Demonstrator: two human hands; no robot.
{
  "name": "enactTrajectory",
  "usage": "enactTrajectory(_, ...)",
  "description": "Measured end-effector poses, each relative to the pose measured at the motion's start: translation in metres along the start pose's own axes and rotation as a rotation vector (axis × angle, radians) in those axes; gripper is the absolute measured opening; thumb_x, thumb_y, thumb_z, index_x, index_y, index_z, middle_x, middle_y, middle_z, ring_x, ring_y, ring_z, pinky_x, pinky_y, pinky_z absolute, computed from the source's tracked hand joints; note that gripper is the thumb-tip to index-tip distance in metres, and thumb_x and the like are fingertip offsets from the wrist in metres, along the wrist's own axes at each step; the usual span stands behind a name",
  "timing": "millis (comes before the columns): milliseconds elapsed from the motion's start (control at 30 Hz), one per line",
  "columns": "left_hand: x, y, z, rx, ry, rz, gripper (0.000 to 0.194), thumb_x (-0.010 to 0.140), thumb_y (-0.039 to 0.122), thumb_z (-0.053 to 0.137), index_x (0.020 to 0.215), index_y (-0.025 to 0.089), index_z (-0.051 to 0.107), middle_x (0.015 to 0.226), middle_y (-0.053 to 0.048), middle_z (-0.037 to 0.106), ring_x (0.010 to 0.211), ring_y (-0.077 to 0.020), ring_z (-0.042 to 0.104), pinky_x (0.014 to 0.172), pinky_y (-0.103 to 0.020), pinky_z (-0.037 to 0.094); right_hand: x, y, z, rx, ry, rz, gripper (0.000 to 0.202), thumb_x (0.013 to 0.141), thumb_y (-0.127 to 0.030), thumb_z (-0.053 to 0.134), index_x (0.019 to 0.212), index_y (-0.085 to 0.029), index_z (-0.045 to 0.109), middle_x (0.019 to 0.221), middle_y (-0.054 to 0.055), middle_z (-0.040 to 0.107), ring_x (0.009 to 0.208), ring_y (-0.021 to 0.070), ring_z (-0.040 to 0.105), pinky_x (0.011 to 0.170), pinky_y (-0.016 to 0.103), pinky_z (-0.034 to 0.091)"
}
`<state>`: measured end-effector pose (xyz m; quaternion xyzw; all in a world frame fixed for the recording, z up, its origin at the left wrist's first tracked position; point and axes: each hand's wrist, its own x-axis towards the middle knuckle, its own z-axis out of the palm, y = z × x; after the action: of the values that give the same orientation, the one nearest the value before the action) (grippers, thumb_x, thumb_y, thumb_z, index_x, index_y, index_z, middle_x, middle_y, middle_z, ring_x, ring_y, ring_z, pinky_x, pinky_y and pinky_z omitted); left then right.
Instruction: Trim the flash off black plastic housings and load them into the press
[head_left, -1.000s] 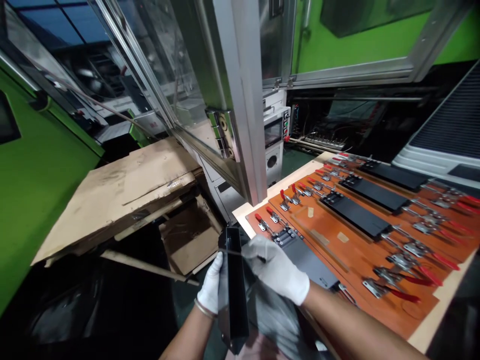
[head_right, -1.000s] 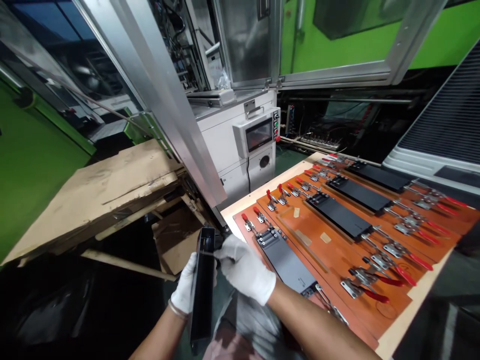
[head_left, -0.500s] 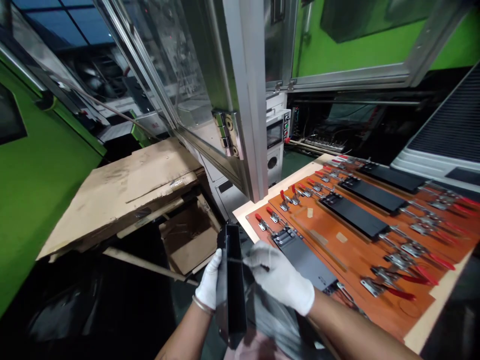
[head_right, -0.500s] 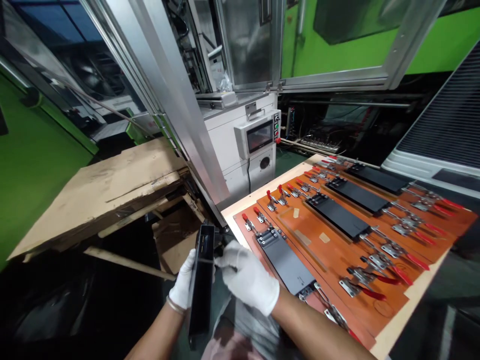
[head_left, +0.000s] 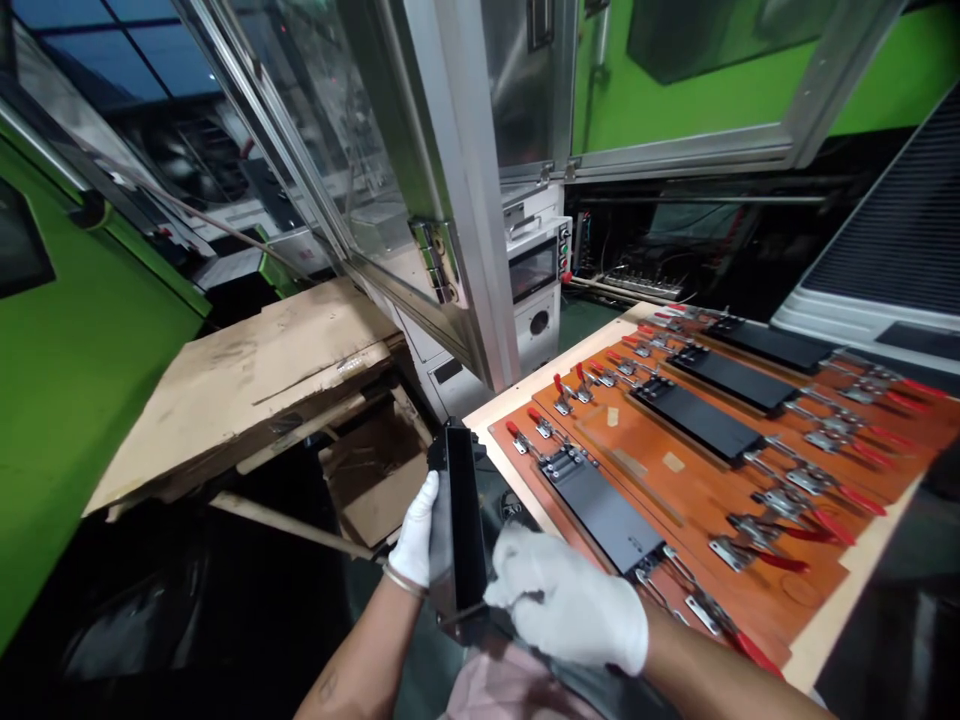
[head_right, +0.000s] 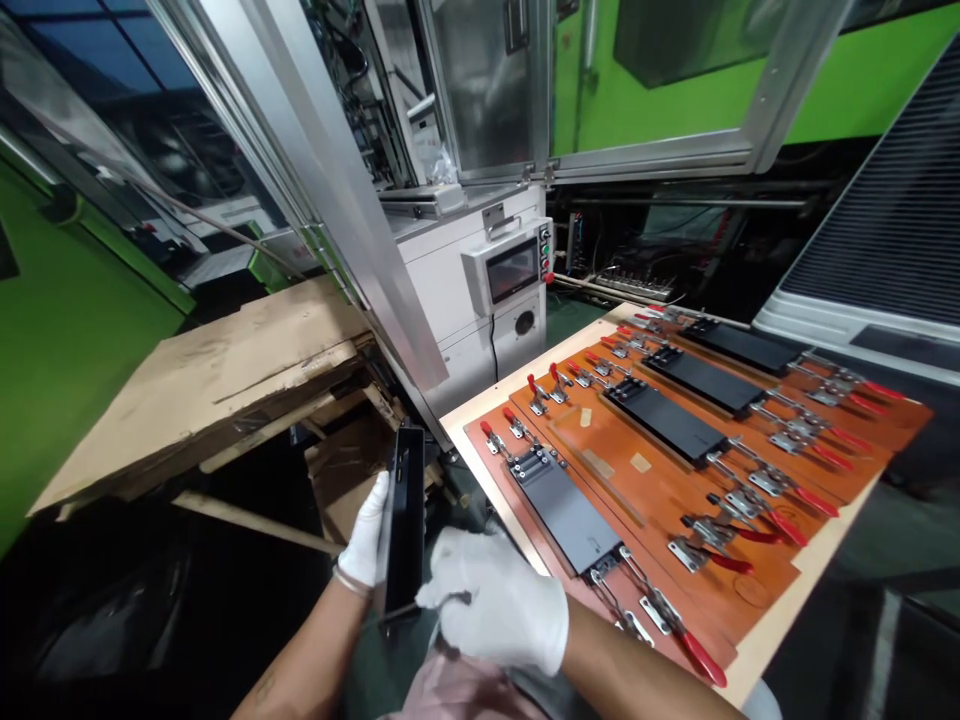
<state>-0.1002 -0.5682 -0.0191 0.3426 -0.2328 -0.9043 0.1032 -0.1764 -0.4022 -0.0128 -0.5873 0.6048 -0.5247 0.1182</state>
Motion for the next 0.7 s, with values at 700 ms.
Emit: enactTrajectory(700, -0.001, -0.013, 0.012, 0.08, -0.006, -0.028, 0.026, 0.085, 0.04, 0.063, 0.086, 0.015, 0.071, 0.061, -0.001, 0.072, 0.056, -0.0169, 0.068, 0.064, -0.026, 0.055, -0.023, -0.007, -0.011, -0.021, 0.006, 0.011, 0.024, 0.067, -0.002, 0.049, 0.067, -0.021, 0.064, 0.073, 0.0, 0.057, 0.06, 0.0103, 0.054, 0.054, 0.02, 0.043)
